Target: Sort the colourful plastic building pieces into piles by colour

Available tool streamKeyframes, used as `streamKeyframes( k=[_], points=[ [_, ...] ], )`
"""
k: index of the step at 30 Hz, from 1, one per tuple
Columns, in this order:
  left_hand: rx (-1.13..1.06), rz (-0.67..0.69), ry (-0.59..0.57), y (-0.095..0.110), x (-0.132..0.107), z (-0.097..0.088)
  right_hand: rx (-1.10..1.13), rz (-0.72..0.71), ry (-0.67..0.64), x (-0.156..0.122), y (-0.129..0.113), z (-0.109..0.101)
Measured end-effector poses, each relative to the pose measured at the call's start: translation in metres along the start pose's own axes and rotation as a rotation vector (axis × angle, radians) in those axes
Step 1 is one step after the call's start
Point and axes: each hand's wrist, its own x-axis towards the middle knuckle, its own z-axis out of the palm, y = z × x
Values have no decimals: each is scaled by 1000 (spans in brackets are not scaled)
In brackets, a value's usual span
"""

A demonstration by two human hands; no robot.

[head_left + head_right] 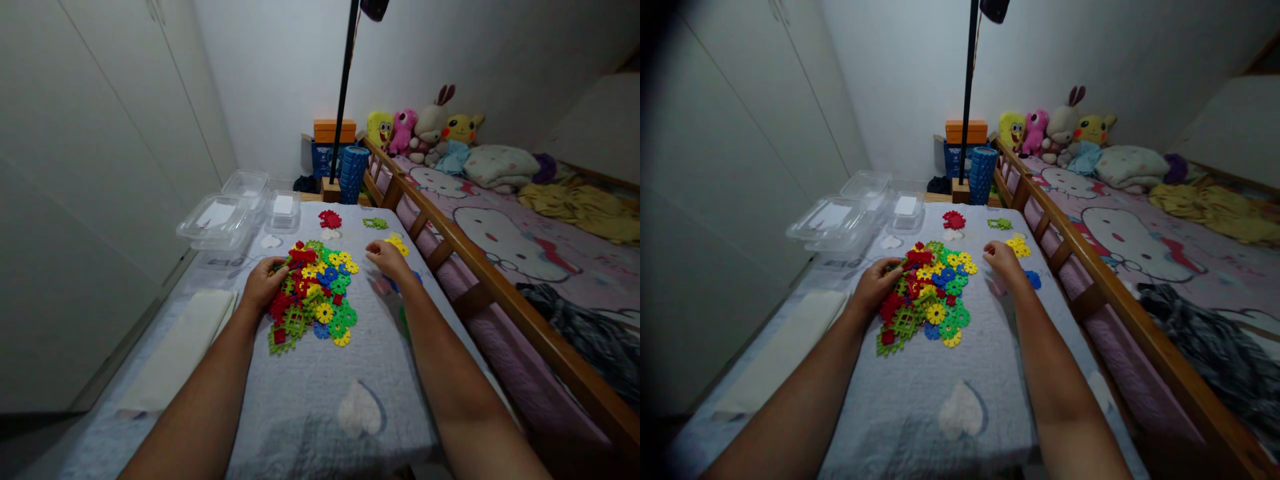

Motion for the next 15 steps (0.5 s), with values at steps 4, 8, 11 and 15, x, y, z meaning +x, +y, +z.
streamKeyframes(
  k=[4,8,11,15],
  points=[
    [-15,7,3,-1,0,1,-74,-84,-73,-20,-20,27],
    [-22,0,0,-2,0,1,-158,-70,-70,-30,-20,43],
    [-13,-5,-3,-2,0,1,-129,-60,-46,-31,-16,47],
    [-11,-3,4,-2,1,1,-24,-33,-11,-29,-14,45]
  ],
)
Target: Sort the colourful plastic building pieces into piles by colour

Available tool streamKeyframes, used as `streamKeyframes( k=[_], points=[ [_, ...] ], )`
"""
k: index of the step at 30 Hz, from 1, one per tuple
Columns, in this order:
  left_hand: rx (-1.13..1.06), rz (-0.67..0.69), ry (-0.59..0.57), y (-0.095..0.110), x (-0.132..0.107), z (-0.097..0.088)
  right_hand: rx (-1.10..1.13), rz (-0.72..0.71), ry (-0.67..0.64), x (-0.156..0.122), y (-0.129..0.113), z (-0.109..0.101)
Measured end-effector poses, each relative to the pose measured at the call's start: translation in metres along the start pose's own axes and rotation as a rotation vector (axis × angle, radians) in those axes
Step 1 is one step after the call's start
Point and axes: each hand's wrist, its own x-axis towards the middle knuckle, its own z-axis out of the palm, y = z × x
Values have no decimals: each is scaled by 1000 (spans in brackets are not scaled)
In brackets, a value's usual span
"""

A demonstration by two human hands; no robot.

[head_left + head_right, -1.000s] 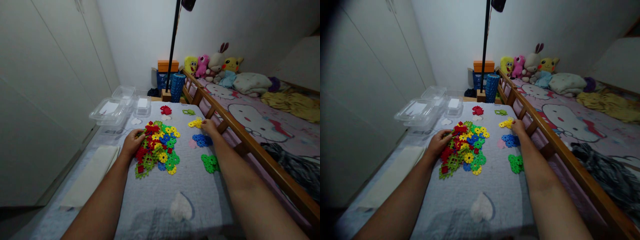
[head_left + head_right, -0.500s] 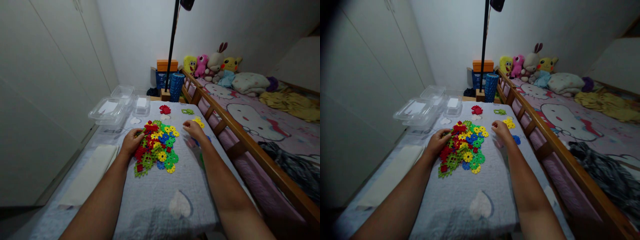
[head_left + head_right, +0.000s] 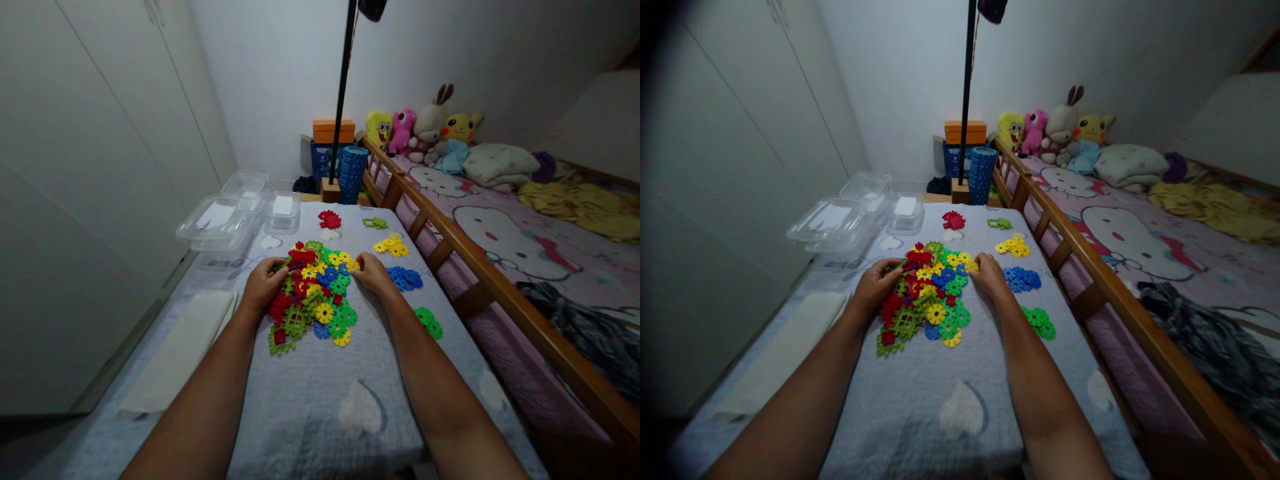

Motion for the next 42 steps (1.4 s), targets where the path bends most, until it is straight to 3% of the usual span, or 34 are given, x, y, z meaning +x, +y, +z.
streamKeyframes(
  k=[4,7,13,21,29,36,42],
  points=[
    [-9,-1,-8,-1,0,1,164,56,-16,10,6,-10],
    [-9,0,-3,-2,1,1,223,124,50,26,20,-23],
    [1,-4,-5,-1,1,0,142,314,285,56,63,-51],
    [4,0,-7,-1,1,0,-22,395,255,68,100,-59],
    [11,-7,-21,-1,0,0,-233,370,219,60,84,-50],
    [12,0,-6,-2,2,0,-218,251,208,52,59,-49],
    [-2,3,-3,-4,2,1,-38,-40,-62,44,18,-24]
  ],
)
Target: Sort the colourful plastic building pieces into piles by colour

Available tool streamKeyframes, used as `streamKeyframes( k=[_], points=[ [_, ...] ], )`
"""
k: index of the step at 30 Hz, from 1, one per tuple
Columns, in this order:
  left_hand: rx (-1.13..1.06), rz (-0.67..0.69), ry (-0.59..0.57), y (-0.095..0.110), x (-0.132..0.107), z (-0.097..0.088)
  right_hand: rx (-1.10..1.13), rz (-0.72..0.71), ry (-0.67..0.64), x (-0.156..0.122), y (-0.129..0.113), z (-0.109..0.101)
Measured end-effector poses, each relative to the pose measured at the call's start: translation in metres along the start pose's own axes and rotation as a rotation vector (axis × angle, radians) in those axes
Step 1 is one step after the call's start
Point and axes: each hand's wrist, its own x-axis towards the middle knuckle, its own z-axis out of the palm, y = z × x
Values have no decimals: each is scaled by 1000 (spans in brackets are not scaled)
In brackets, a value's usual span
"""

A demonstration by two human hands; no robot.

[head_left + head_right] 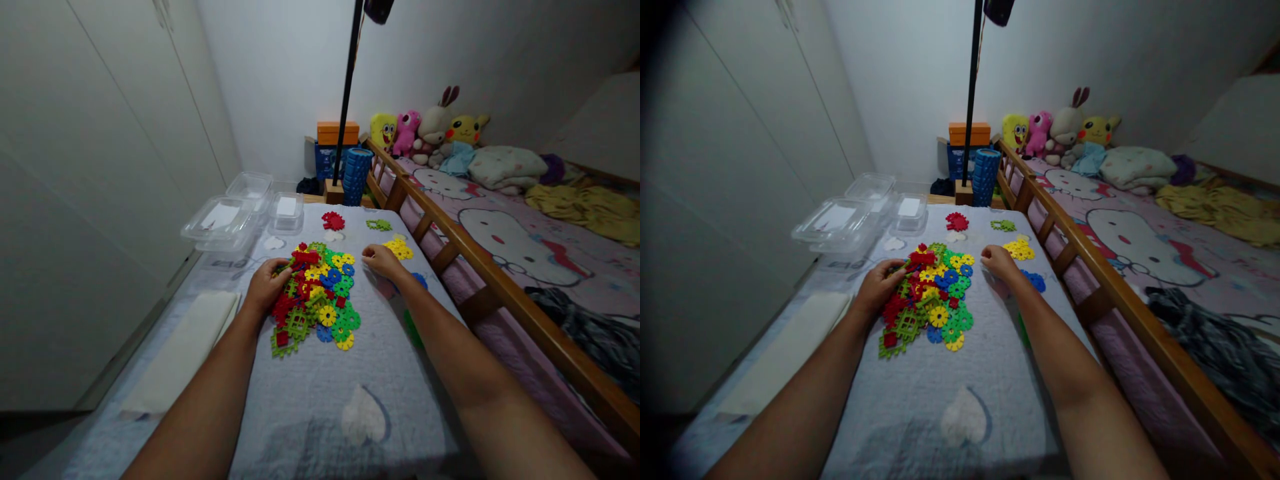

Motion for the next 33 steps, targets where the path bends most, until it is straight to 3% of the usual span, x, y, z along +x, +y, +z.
streamKeyframes(
  k=[6,13,17,25,33],
  points=[
    [0,-3,-6,0,0,0,-51,-63,-5,5,-28,28],
    [11,10,-8,0,0,0,30,19,40,15,-25,36],
    [23,6,2,1,0,0,212,94,65,21,-11,28],
    [27,21,-2,-1,0,0,274,398,398,41,44,-11],
    [17,20,-15,-2,0,0,220,533,421,48,60,-10]
  ],
)
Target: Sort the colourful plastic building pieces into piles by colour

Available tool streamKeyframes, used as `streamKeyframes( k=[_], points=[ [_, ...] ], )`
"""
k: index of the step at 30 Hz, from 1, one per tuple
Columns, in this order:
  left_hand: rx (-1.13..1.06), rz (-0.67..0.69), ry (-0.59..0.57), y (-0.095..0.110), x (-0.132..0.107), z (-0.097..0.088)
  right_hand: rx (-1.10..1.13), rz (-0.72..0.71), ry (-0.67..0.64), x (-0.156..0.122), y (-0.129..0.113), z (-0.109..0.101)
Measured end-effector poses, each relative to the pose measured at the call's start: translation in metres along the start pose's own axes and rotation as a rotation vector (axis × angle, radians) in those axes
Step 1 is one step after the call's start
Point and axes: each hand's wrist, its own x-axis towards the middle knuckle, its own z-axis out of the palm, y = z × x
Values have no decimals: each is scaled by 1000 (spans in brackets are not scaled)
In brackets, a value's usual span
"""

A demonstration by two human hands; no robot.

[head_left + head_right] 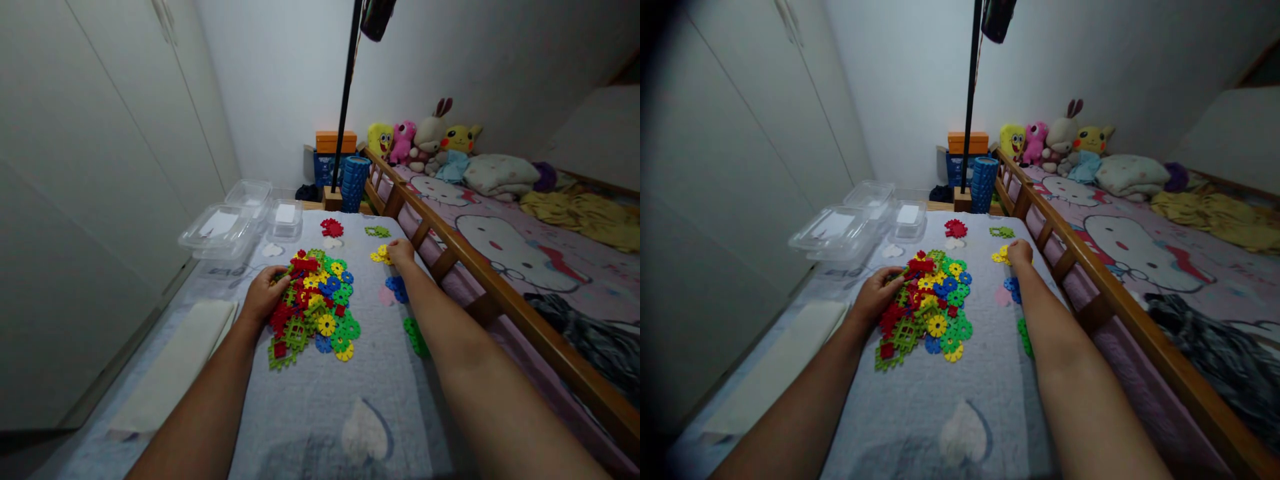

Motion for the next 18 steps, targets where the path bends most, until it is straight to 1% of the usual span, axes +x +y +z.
streamKeyframes(
  k=[3,6,8,10,12,15,16,18],
  points=[
    [-12,4,0,0,0,0,-14,-4,3,-2,0,0],
    [-17,5,2,0,0,0,-4,-46,1,-7,-4,-6],
    [-20,6,8,0,0,0,7,-106,0,-14,-9,-11],
    [-20,4,14,1,0,0,8,-197,-18,-28,-15,-14],
    [-13,-2,13,2,0,0,4,-305,-109,-49,-21,-13],
    [1,-9,4,4,-1,-1,-5,-450,-381,-88,-27,-4],
    [4,-9,3,5,-1,-1,-20,-494,-429,-101,-27,1],
    [2,-5,4,5,-1,-2,-79,-563,-437,-121,-27,10]
  ],
)
